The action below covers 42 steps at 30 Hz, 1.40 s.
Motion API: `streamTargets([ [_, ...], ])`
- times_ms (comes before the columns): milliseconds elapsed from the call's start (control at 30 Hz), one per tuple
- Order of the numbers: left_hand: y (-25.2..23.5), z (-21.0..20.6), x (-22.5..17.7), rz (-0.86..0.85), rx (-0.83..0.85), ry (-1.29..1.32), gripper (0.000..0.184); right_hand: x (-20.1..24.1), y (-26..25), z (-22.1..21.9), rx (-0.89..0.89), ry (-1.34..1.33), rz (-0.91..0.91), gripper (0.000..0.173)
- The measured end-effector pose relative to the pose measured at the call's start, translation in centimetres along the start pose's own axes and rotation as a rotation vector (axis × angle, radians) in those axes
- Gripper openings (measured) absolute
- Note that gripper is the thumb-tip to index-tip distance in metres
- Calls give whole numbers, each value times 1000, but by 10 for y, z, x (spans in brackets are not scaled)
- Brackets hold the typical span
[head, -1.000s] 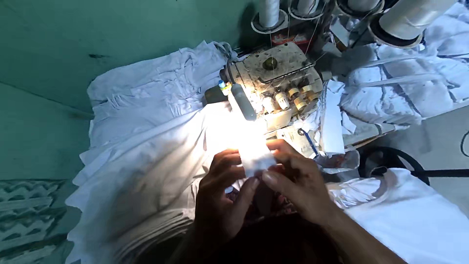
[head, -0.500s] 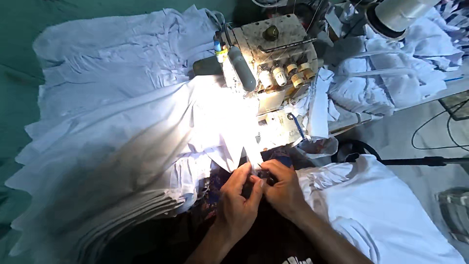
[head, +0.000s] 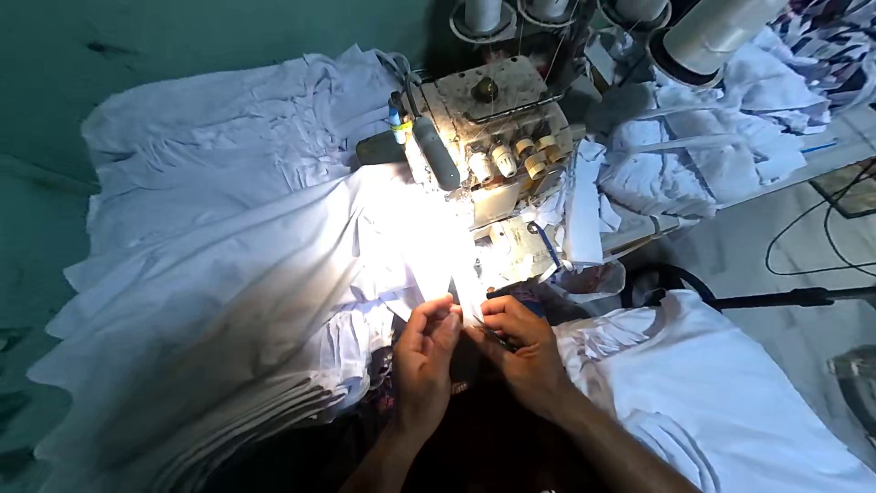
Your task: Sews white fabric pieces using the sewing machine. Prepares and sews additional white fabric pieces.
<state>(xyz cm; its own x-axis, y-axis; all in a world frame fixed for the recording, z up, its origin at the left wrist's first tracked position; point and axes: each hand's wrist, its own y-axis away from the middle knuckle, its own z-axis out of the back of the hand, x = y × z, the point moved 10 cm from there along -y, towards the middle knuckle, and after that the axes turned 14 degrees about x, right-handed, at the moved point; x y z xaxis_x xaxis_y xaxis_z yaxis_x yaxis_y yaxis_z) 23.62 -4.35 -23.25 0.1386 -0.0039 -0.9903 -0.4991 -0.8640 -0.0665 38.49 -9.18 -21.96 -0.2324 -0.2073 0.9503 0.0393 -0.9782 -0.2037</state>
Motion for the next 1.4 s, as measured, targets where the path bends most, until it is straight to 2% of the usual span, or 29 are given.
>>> streamTargets([
  [67,-9,-6,16,243,45,353,24,6,-3,-1,39,-64,17,15],
  [133,-16,-13,19,372,91,589,10,13,-5,-1,71,-124,32,19],
  [167,-20,-11,13,349,107,579,7,17,-7,0,73,-131,39,22],
  [233,-32,5,-13,174,71,412,5,24,-7,7,50,-110,51,29],
  [300,-43,30,-50,-58,-36,233,4,29,-8,15,7,-110,68,33],
  [367,-48,54,-87,-210,-163,92,4,29,-8,21,-45,-161,82,33],
  [467,-48,71,-125,-306,-232,-17,21,34,-11,27,-111,-211,110,30],
  [533,-45,62,-137,-344,-144,-17,28,45,-14,29,-127,-249,149,28],
  [633,-36,25,-137,-352,97,27,38,64,-20,30,-127,-321,177,30],
  [733,-26,-13,-122,-303,266,-3,46,67,-29,28,-102,-425,86,32],
  [800,-28,-22,-117,-309,273,-173,40,56,-33,25,-105,-490,16,16],
  [867,-40,-16,-120,-364,175,-606,31,47,-31,25,-113,-514,-29,13],
  [933,-64,1,-109,-399,159,-1076,30,43,-27,26,-91,-490,-40,13],
  [1000,-85,19,-85,-332,273,-1454,34,50,-20,25,-35,-423,-16,13],
  [1067,-89,33,-71,-251,412,-1689,46,72,-11,22,69,-345,100,13],
  [1133,-77,40,-73,-150,533,-1737,49,88,-6,17,166,-343,221,15],
  [1233,-49,35,-88,-60,674,-1540,38,80,-12,20,129,-344,208,13],
  [1300,-32,27,-102,-67,691,-1427,34,77,-23,22,102,-383,193,14],
  [1400,-12,22,-118,-65,614,-1495,31,86,-39,16,178,-413,199,23],
])
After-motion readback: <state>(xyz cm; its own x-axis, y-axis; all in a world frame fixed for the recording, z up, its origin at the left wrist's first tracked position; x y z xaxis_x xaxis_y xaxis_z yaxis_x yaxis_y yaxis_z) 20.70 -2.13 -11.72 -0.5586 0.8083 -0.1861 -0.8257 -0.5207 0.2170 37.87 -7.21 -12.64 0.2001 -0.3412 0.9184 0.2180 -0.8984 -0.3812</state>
